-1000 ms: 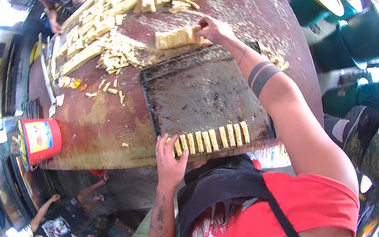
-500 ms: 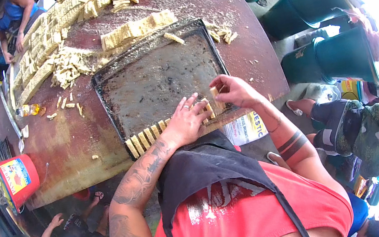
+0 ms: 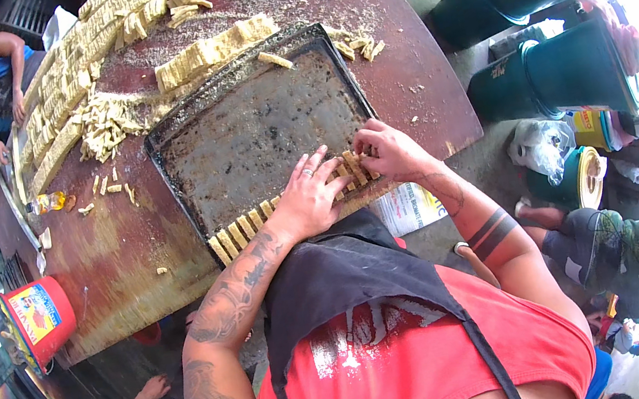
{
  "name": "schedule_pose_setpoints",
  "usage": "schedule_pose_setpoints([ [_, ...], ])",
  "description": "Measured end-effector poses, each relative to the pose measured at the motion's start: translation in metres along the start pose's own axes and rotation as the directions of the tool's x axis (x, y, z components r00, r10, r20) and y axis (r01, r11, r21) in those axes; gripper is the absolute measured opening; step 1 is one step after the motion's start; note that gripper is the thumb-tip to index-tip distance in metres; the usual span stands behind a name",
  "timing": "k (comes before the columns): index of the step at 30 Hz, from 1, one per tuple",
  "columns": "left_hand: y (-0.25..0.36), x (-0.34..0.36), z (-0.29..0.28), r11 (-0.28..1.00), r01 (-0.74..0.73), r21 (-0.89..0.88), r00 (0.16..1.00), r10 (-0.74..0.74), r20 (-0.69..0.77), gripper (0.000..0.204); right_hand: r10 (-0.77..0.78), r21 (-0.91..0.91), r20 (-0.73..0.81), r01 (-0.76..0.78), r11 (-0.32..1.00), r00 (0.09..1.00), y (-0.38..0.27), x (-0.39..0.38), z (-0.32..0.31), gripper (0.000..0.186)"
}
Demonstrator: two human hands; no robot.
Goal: The person places trays of dough sticks onto a rack, then returns to the table and arranges cut pieces of dough onto an empty baking tray by hand.
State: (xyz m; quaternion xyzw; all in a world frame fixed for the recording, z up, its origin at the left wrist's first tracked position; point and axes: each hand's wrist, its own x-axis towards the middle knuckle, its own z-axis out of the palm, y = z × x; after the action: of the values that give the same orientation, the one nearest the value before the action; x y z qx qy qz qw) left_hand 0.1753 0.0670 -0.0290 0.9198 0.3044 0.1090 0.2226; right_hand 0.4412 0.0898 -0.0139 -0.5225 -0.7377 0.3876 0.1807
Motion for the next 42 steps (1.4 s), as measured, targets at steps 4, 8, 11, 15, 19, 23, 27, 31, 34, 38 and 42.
schedule_pose_setpoints([
  [4,-0.004,0.002,-0.008,0.999,0.035,-0.021,0.999,-0.035,-0.004,0.052,0.038,0.078,-0.047,-0.034,0.996,0.998,-0.005,0.003,-0.013,0.021],
  [8,-0.009,-0.001,-0.010,0.996,0.083,-0.037,0.996,-0.084,-0.023,0.052,0.205,0.174,0.124,-0.224,0.959,0.971,-0.006,0.005,-0.032,0.022],
  [11,-0.014,-0.003,-0.014,0.993,0.115,-0.029,0.993,-0.116,-0.031,0.052,0.156,-0.004,0.197,-0.158,0.987,0.968,-0.002,0.020,-0.038,0.023],
  [15,-0.009,-0.009,-0.026,0.984,0.177,-0.030,0.982,-0.179,-0.066,0.051,-0.025,-0.186,0.032,0.030,0.982,0.999,-0.006,0.045,-0.028,0.024],
  [19,-0.001,-0.017,-0.041,0.961,0.273,-0.045,0.956,-0.276,-0.097,0.054,-0.069,-0.217,-0.148,0.035,0.975,0.987,-0.024,0.141,-0.030,0.027],
  [23,0.009,-0.016,-0.045,0.953,0.302,-0.038,0.948,-0.304,-0.089,0.054,-0.157,-0.328,-0.294,0.054,0.943,0.943,-0.009,0.219,-0.005,0.033],
  [27,0.008,-0.015,-0.048,0.945,0.326,-0.039,0.942,-0.328,-0.068,0.053,-0.120,-0.279,-0.252,0.046,0.959,0.960,-0.009,0.219,0.002,0.035],
  [31,0.005,0.005,-0.036,0.981,0.184,-0.060,0.978,-0.189,-0.086,0.051,0.119,-0.079,-0.088,-0.126,0.989,0.989,-0.023,0.120,-0.031,0.033],
  [34,0.013,0.046,-0.025,0.983,0.138,-0.120,0.985,-0.123,0.124,0.051,0.235,-0.082,-0.067,-0.240,0.967,0.970,0.001,0.047,-0.039,0.034],
  [38,0.022,0.076,-0.004,0.999,0.033,-0.040,0.999,-0.031,0.037,0.051,0.234,-0.066,-0.098,-0.241,0.968,0.967,0.018,0.003,-0.027,0.038],
  [42,0.020,0.085,0.006,1.000,-0.010,0.013,1.000,0.010,0.027,0.051,0.198,-0.075,-0.160,-0.212,0.974,0.967,0.024,-0.013,-0.026,0.043],
])
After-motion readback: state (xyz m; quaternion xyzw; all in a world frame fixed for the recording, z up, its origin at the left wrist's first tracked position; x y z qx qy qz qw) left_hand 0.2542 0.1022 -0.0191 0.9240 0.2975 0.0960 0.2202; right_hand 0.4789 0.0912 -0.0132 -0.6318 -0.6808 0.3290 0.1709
